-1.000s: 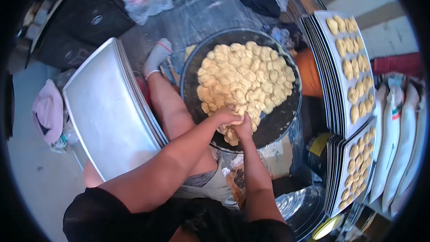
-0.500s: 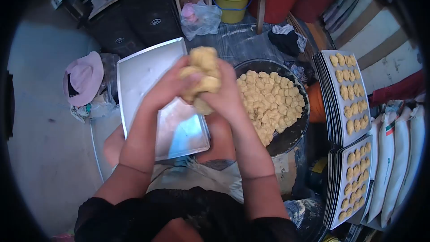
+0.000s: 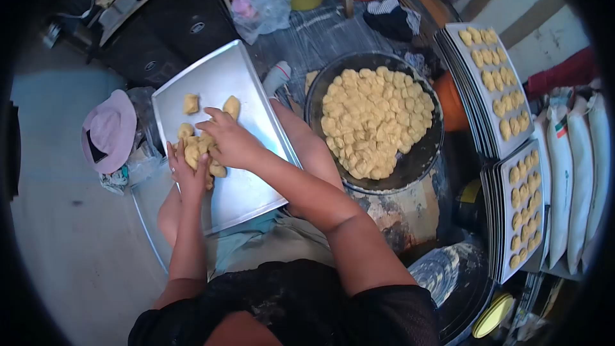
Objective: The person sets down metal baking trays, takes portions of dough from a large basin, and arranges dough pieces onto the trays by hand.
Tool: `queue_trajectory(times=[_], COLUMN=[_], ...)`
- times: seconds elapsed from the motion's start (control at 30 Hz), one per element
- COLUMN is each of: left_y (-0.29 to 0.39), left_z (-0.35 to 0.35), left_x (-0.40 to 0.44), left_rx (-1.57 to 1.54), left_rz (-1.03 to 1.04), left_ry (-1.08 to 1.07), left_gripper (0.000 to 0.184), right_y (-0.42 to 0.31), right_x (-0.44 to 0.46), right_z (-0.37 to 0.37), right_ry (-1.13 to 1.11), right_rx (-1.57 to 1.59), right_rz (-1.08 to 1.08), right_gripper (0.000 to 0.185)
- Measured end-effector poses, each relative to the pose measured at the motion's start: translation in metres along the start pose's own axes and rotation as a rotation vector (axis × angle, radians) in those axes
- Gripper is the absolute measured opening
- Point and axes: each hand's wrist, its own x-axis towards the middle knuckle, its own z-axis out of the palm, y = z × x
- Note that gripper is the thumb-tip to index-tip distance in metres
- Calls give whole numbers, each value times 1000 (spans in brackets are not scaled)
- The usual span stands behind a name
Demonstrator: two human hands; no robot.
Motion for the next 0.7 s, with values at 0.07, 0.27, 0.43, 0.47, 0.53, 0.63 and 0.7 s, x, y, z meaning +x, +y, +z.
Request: queue_trajectory(times=[0.07,0.27,0.43,0.47,0.53,0.63,0.7], left_y=[-11,-14,-17,-21,-30,-42,-33], left_z=[19,32,29,36,45,40,33], left_x=[-7,-10,-12,-16,-21,-28,-24], left_rx=[-74,-324,-296,-395,-552,-728,-543], left_rz=[176,186,34,-5,-40,-36,-67], left_ry=[127,114,0,16,12,-41,-24], left_gripper=[77,67,74,77,81,84,87], right_y=[8,37,271,317,356,348,357], right_x=[-6,-7,-29,-40,-51,-38,-60], right_z=[2,-91,-115,-102,-89,-106,-113], right_ry=[25,-92,99,96,185,-650,-484], right_rx=[21,177,-407,-537,-793,-770,-732], right_rz=[-59,289,459,360,22,418,234], right_gripper=[46,27,30,32,32,31,32])
